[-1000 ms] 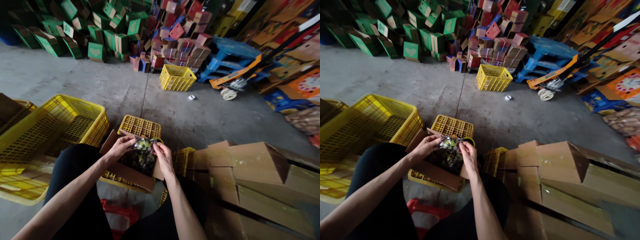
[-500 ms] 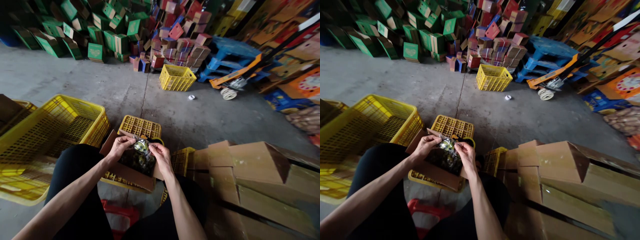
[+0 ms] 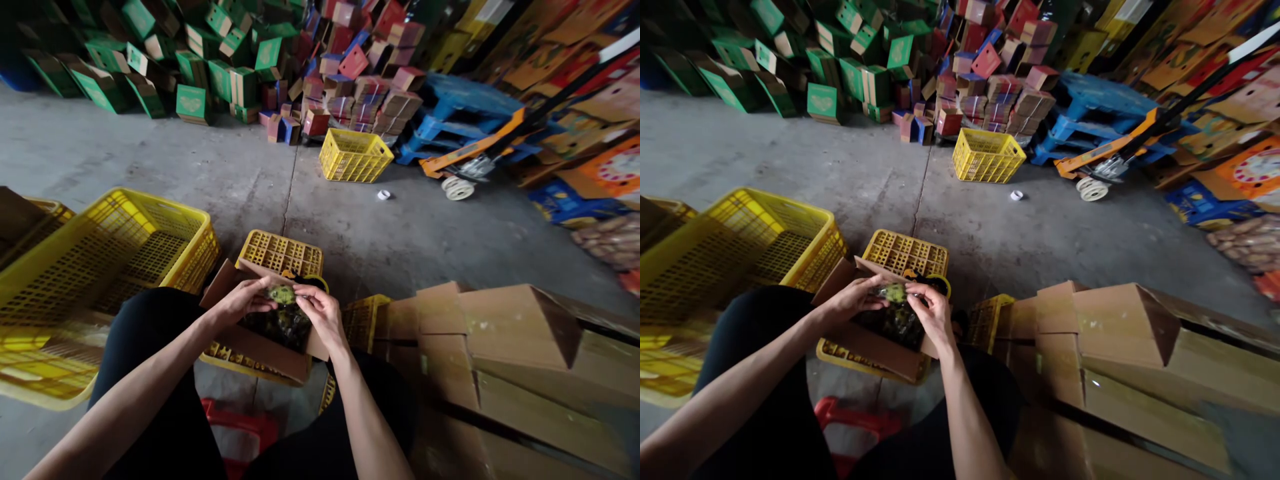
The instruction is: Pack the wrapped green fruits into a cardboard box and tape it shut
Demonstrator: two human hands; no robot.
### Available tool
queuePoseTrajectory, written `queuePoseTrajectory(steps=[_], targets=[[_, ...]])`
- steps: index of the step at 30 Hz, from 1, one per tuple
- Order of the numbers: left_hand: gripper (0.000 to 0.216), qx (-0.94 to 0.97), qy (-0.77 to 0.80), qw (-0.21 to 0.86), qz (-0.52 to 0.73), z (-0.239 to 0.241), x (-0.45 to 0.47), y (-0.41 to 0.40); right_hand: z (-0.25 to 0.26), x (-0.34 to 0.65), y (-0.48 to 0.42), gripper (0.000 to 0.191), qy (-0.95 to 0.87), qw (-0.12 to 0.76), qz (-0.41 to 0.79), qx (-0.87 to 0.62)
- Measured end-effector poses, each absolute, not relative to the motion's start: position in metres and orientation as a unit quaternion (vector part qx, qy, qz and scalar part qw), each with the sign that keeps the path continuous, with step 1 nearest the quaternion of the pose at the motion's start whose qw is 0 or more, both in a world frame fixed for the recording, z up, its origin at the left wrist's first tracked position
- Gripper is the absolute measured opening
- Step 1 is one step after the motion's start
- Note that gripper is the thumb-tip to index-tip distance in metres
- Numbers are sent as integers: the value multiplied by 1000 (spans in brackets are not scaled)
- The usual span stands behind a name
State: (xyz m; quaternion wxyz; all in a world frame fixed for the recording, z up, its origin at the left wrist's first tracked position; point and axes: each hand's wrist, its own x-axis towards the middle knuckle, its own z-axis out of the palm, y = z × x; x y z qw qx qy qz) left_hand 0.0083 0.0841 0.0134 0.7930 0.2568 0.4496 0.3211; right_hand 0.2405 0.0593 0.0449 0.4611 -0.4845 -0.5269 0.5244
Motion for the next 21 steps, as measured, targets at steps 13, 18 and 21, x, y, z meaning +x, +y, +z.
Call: queuePoseTrajectory(steps=[13,18,21], targets=[[51,307,385,769,407,21,5,80,52,245,59,32,-491,466,503,-537],[61,351,345,760,425,25,7,78,49,242,58,57,-461,457,542,-534],[65,368,347,751,424,25,8,78,47,242,58,54,-452,438,567,-531]])
